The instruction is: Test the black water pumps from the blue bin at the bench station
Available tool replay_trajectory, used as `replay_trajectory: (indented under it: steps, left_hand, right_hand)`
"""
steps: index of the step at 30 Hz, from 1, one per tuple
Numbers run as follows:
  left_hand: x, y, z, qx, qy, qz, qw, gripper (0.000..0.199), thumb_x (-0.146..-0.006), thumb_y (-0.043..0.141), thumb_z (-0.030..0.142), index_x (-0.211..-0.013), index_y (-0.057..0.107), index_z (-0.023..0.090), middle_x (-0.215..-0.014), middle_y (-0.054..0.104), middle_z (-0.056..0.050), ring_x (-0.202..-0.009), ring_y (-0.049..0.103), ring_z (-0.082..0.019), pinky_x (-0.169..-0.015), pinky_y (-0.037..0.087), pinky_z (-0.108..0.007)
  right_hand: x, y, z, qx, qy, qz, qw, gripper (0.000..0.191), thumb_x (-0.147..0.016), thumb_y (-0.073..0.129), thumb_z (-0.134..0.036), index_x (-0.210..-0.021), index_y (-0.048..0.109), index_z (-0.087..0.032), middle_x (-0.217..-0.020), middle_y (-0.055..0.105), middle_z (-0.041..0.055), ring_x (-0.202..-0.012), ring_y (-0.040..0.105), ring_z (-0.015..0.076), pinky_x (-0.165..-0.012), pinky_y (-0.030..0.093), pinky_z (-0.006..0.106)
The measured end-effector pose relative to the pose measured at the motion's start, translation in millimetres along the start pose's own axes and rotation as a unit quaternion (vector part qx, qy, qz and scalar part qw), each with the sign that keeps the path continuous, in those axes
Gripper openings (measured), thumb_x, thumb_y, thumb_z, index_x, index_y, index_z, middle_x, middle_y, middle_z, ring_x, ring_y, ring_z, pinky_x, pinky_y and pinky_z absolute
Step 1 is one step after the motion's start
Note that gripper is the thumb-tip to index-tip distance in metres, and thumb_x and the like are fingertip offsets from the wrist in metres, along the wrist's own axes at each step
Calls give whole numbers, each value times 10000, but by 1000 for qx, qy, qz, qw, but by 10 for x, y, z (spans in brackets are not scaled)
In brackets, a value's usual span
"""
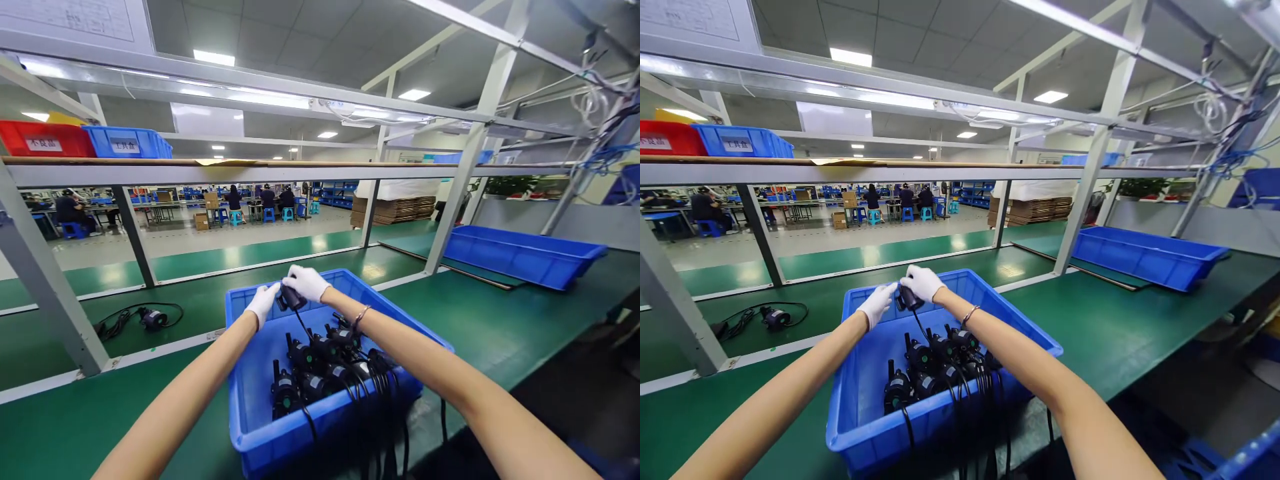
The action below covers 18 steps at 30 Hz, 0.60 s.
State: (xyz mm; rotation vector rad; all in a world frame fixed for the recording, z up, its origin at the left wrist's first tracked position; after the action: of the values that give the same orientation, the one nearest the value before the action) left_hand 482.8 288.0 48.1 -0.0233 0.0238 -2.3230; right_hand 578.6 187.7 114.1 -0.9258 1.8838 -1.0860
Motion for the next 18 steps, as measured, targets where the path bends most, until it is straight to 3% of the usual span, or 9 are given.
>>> replay_trajectory:
  steps: [5, 7, 9, 11, 13, 15, 16, 17, 18]
  left_hand:
    - [386, 445, 637, 167, -16, -166, 972, 656, -1026, 442, 722, -1220, 673, 140, -982, 748, -108, -759, 715, -196, -724, 613, -361]
    - [672, 622, 898, 208, -8, -203, 957, 692, -1014, 410, 754, -1216, 670, 145, -932, 738, -89, -659, 669, -163, -642, 583, -309]
    - [1029, 778, 1113, 233, -2, -229, 945, 684, -1029, 366, 746, -1210, 667, 160, -887, 716, -59, -573, 605, -129, -570, 540, -268]
    - [1444, 896, 1281, 299, -10, -264, 917, 688, -1051, 280, 731, -1183, 664, 175, -843, 682, -38, -535, 556, -115, -514, 493, -238]
    - [1874, 943, 1396, 417, -39, -292, 860, 702, -1054, 221, 731, -1138, 659, 189, -801, 633, -21, -534, 523, -112, -483, 454, -215]
    - [2265, 922, 1414, 534, -96, -287, 790, 667, -1049, 270, 734, -1103, 660, 196, -806, 602, -22, -586, 530, -119, -509, 477, -212]
    - [2434, 897, 1378, 574, -128, -267, 763, 629, -1048, 320, 725, -1090, 665, 200, -830, 605, -29, -632, 554, -128, -550, 513, -222]
    - [2584, 870, 1313, 606, -163, -238, 741, 586, -1049, 371, 706, -1074, 669, 202, -859, 616, -38, -682, 581, -140, -602, 550, -240]
    - [2717, 849, 1224, 632, -199, -207, 720, 543, -1053, 409, 678, -1047, 668, 200, -881, 628, -46, -727, 604, -153, -657, 579, -262]
  right_hand:
    - [304, -1042, -227, -72, -18, 134, 988, 225, -1043, 664, -353, -968, 682, -142, -874, 684, 12, -807, 644, 150, -812, 541, 306]
    - [571, -1402, -287, -104, -28, 177, 978, 241, -998, 709, -378, -910, 671, -158, -849, 678, 8, -814, 616, 151, -827, 508, 292]
    - [939, -1604, -286, -152, -35, 221, 963, 342, -1020, 628, -506, -947, 670, -175, -916, 696, 32, -893, 616, 173, -892, 498, 315]
    - [1411, -1581, -252, -218, -49, 240, 945, 572, -1050, 401, -697, -1064, 674, -195, -1040, 708, 75, -1003, 631, 207, -987, 498, 374]
    - [1968, -1333, -225, -288, -78, 198, 934, 801, -986, 230, -864, -1155, 678, -222, -1081, 716, 100, -1031, 669, 232, -1010, 528, 415]
    - [2565, -939, -207, -345, -107, 82, 929, 881, -861, 315, -992, -1154, 694, -253, -878, 718, 70, -796, 714, 224, -793, 618, 380]
    - [2861, -679, -202, -424, -99, -66, 898, 841, -830, 415, -990, -1200, 686, -285, -764, 693, 42, -665, 698, 215, -686, 622, 362]
    - [3144, -468, -137, -459, -30, -142, 876, 742, -861, 455, -942, -1196, 699, -328, -659, 644, 20, -573, 670, 212, -603, 605, 351]
    - [3384, -352, -30, -451, 44, -115, 884, 664, -872, 486, -903, -1128, 741, -346, -603, 596, 25, -508, 632, 209, -514, 558, 328]
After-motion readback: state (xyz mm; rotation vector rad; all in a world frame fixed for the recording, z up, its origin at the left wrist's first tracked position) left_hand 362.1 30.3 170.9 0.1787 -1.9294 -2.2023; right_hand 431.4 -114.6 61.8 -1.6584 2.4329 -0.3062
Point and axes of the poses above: each hand's wrist, its own x-axis away from the middle knuckle, its own y-axis out of the palm, z = x × y, the point moved 4 cm from there along -x, towards the middle knuckle
